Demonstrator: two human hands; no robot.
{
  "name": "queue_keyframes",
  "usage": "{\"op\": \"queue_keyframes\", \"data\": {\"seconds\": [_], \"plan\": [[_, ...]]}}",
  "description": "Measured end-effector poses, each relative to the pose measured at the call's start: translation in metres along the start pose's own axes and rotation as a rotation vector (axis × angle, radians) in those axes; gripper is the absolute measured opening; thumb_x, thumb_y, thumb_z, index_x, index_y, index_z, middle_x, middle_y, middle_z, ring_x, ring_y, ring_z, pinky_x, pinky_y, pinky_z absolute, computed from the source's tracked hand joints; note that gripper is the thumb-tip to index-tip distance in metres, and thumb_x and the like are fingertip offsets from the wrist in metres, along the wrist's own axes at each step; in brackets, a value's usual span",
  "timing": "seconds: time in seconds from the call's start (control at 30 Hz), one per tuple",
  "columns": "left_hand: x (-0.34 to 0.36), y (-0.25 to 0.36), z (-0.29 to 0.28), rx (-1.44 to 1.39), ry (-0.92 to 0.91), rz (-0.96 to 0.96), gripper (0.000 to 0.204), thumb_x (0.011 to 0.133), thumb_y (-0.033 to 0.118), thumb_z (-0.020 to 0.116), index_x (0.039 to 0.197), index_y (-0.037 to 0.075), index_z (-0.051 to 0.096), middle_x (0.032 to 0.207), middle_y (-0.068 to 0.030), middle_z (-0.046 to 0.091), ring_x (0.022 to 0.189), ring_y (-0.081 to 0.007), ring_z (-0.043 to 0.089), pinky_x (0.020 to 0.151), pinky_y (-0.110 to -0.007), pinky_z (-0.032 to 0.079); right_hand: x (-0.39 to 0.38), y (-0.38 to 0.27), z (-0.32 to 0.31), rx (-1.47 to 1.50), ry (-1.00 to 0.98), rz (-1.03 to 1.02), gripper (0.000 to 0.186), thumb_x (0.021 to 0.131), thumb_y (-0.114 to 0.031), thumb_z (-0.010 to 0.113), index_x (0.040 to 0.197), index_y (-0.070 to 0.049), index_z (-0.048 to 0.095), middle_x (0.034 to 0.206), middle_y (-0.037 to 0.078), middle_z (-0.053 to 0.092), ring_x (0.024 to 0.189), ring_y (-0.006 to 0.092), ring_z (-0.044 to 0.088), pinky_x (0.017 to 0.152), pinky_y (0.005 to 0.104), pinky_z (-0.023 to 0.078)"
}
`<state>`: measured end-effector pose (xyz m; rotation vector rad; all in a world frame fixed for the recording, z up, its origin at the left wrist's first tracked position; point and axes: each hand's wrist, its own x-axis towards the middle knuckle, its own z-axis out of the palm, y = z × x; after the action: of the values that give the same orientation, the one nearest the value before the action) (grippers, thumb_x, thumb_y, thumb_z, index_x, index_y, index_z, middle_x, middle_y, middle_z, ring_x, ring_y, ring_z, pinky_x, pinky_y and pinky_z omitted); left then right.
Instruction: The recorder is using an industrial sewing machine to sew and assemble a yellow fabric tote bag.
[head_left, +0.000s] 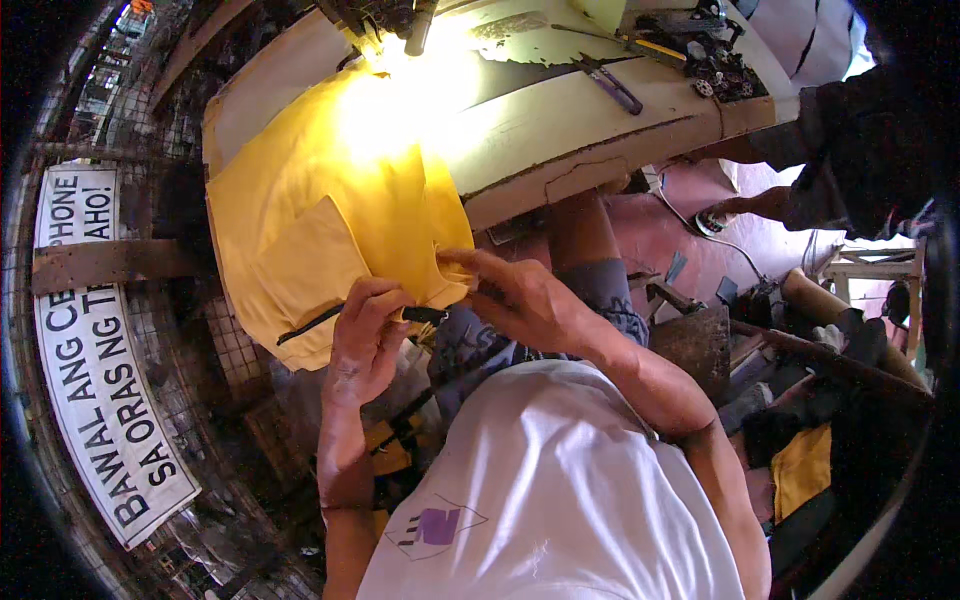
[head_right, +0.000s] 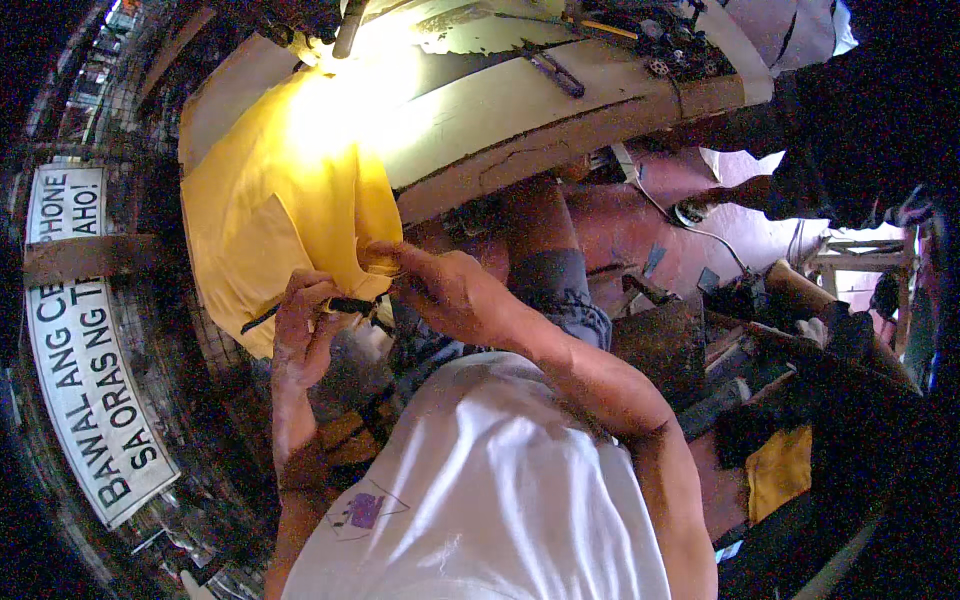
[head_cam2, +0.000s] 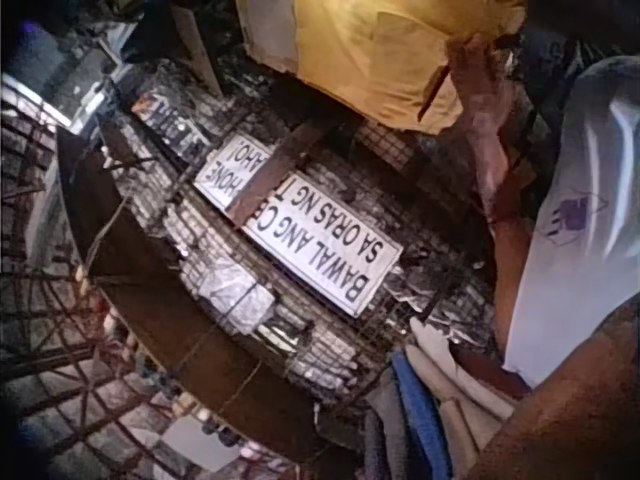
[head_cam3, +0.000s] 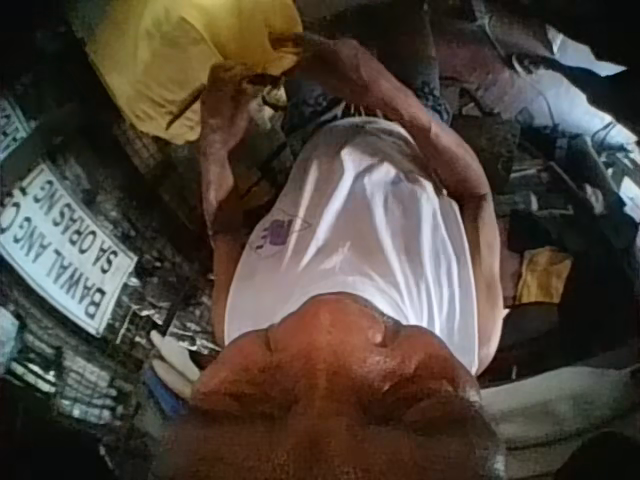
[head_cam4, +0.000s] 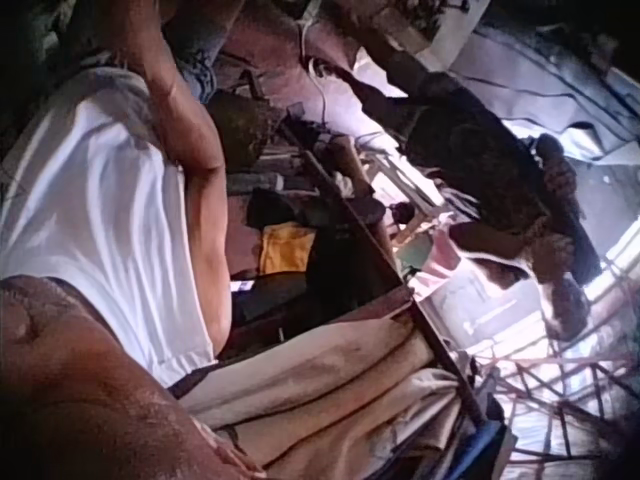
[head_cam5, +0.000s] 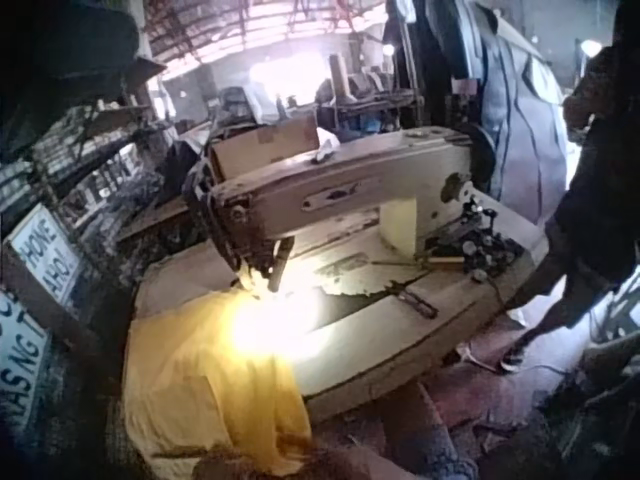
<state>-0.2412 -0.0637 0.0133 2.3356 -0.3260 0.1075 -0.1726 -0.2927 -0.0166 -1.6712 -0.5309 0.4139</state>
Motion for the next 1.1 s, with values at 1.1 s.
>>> {"op": "queue_keyframes", "data": {"seconds": [1.1], "plan": [[0.035, 0.040, 0.015, 0.718, -0.047, 0.150, 0.034, 0.074, 0.008, 0.076, 0.102, 0.006, 0.056, 0.105, -0.0152, 0.050, 0.095, -0.0343, 0.054, 0.077, -0.042, 0.047, -0.024, 0.018, 0.036, 0.834, 0.101, 0.310, 0.056, 0.098, -0.016, 0.057, 0.144, -0.002, 0.027, 0.110, 0.013, 0.066, 0.101, 0.0163, 0.063, 0.085, 0.0274, 0.051]]}}
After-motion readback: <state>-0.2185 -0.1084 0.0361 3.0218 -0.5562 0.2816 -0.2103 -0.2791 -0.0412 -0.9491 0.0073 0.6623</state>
